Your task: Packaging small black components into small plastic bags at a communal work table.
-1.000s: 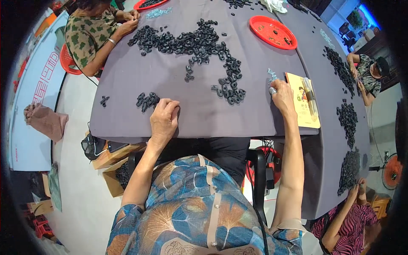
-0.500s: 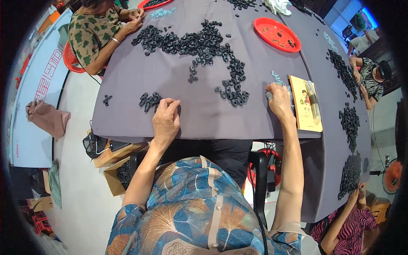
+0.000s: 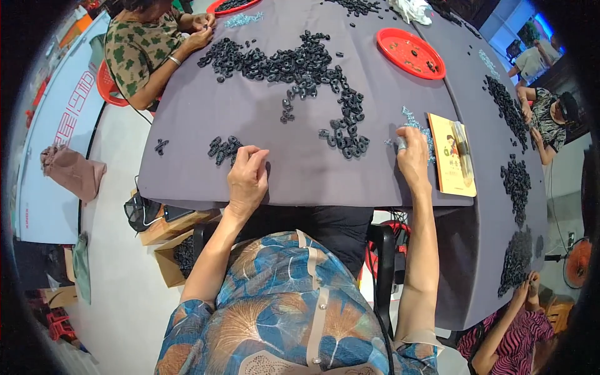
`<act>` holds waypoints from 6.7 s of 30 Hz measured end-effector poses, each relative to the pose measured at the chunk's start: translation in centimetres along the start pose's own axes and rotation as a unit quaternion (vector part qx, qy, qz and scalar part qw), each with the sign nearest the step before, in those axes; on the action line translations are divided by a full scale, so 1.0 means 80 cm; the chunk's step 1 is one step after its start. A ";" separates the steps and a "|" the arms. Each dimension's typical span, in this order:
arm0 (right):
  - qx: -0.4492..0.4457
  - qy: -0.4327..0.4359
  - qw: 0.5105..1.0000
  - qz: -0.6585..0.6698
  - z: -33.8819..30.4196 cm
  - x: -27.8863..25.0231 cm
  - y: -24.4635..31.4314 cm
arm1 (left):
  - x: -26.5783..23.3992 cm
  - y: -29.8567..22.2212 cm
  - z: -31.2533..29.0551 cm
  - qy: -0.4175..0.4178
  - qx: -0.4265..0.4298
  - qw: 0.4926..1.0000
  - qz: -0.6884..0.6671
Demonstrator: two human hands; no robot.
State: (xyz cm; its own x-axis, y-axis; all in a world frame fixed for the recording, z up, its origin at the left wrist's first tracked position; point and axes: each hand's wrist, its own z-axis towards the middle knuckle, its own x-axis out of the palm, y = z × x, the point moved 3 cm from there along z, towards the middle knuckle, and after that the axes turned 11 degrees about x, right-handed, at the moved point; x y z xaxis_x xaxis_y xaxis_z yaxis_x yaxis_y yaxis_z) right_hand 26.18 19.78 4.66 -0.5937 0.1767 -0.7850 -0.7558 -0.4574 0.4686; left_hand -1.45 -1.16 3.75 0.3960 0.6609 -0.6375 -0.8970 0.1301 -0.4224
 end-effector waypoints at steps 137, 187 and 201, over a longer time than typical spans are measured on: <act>0.170 0.230 0.858 0.426 -0.086 0.025 0.078 | 0.133 -0.085 0.032 0.117 -0.310 0.632 -0.701; 0.227 0.209 0.826 0.471 -0.092 0.028 0.083 | 0.132 -0.093 0.027 0.080 -0.235 0.702 -0.667; 0.184 0.177 0.824 0.505 -0.093 0.029 0.082 | 0.137 -0.096 0.025 0.087 -0.260 0.664 -0.696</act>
State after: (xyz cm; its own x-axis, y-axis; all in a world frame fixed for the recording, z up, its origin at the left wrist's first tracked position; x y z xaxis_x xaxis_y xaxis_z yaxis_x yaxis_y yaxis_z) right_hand 21.90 10.75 2.87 -0.9028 -0.4279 0.0431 0.0037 0.0923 0.9957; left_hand 9.38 6.53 1.29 0.8273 0.0681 0.5577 0.5322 0.2228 -0.8168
